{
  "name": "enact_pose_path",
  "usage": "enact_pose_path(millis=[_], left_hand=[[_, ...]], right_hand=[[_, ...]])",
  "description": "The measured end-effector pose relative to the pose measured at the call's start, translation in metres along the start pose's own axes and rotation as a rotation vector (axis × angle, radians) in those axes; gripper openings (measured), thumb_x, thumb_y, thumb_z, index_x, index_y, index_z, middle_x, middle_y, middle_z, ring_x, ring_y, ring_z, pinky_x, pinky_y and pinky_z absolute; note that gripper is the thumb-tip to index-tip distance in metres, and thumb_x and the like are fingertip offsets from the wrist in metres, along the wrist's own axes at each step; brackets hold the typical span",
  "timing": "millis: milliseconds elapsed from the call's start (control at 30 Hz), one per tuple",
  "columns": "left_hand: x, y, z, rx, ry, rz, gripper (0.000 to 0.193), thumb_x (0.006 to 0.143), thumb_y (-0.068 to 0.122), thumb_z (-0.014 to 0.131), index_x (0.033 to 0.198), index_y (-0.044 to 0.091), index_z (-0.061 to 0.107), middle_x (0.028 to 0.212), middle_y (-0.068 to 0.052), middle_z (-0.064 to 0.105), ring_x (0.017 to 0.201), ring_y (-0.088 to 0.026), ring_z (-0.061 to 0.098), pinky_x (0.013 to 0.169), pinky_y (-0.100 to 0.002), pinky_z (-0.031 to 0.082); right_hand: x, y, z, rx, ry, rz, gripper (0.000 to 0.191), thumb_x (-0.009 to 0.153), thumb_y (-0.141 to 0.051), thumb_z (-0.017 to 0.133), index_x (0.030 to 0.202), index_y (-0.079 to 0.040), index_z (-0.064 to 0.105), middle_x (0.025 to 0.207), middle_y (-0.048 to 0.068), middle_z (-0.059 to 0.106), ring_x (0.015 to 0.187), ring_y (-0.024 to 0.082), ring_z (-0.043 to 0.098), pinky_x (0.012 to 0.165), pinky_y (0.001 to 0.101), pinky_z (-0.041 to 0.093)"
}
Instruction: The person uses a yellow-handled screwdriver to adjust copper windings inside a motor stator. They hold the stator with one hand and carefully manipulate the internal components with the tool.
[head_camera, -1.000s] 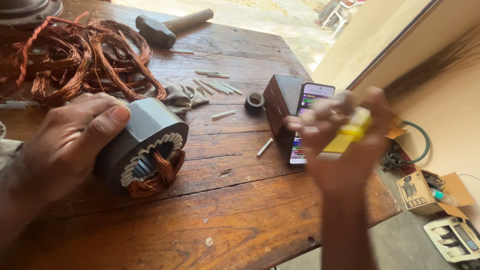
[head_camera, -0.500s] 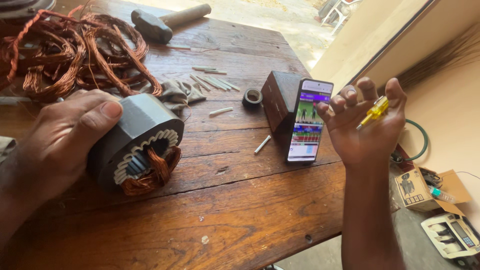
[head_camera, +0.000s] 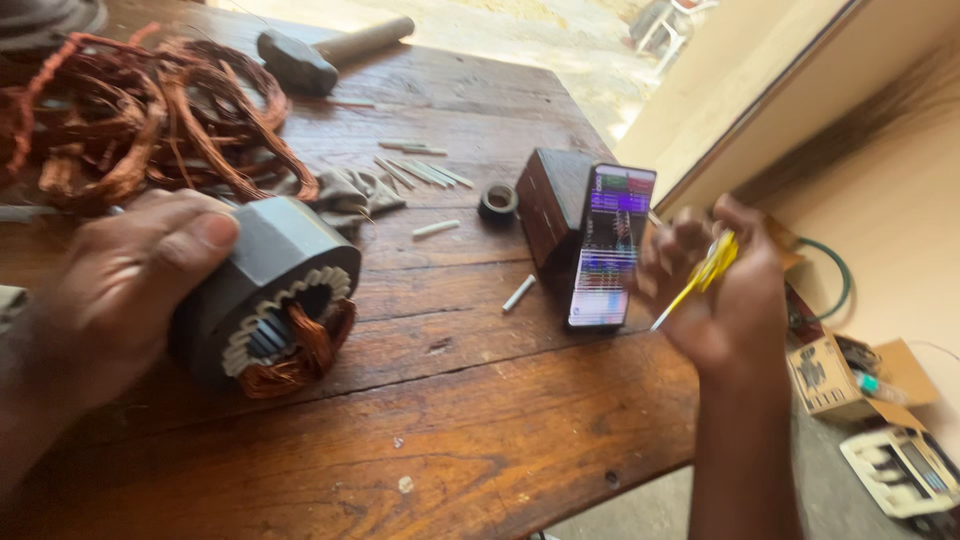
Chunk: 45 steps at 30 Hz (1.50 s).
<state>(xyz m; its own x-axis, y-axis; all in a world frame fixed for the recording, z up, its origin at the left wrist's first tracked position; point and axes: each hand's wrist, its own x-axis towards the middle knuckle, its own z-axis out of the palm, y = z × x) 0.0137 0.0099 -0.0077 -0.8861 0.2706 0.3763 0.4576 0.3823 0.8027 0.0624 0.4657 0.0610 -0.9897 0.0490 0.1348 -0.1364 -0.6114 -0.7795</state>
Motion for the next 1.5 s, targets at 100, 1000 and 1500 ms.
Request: enact_pose_path(millis=[100, 1000, 1500], left_hand=[[0.0, 0.001, 0.0, -0.064, -0.028, -0.046, 0.062, 0.105, 0.054, 0.041, 0.107, 0.001, 0.073, 0.092, -0.016, 0.062, 0.079, -0.027, 0.065, 0.068, -0.04, 0.052], [-0.001, 0.021, 0.002, -0.057, 0.063, 0.137, 0.061, 0.1, 0.052, 0.043, 0.09, -0.001, 0.07, 0.085, -0.014, 0.061, 0.08, -0.022, 0.06, 0.069, -0.037, 0.05], [0.0, 0.018, 0.001, -0.003, 0.075, 0.159, 0.063, 0.1, 0.055, 0.041, 0.09, 0.001, 0.071, 0.081, -0.013, 0.061, 0.085, -0.024, 0.057, 0.077, -0.039, 0.048]], right_hand=[[-0.014, 0.009, 0.019, -0.232, 0.173, 0.0, 0.049, 0.107, -0.047, 0.044, 0.086, -0.008, 0.064, 0.076, 0.009, 0.063, 0.065, 0.024, 0.059, 0.062, 0.0385, 0.049], [-0.025, 0.145, 0.101, -1.247, -0.345, -0.779, 0.014, 0.097, -0.005, 0.056, 0.101, 0.0, 0.069, 0.078, 0.006, 0.071, 0.061, 0.008, 0.066, 0.057, 0.0258, 0.053], [-0.013, 0.144, 0.1, -1.27, -0.735, -0.909, 0.015, 0.094, -0.001, 0.061, 0.108, -0.005, 0.063, 0.095, 0.01, 0.072, 0.082, 0.015, 0.073, 0.069, 0.0303, 0.066]])
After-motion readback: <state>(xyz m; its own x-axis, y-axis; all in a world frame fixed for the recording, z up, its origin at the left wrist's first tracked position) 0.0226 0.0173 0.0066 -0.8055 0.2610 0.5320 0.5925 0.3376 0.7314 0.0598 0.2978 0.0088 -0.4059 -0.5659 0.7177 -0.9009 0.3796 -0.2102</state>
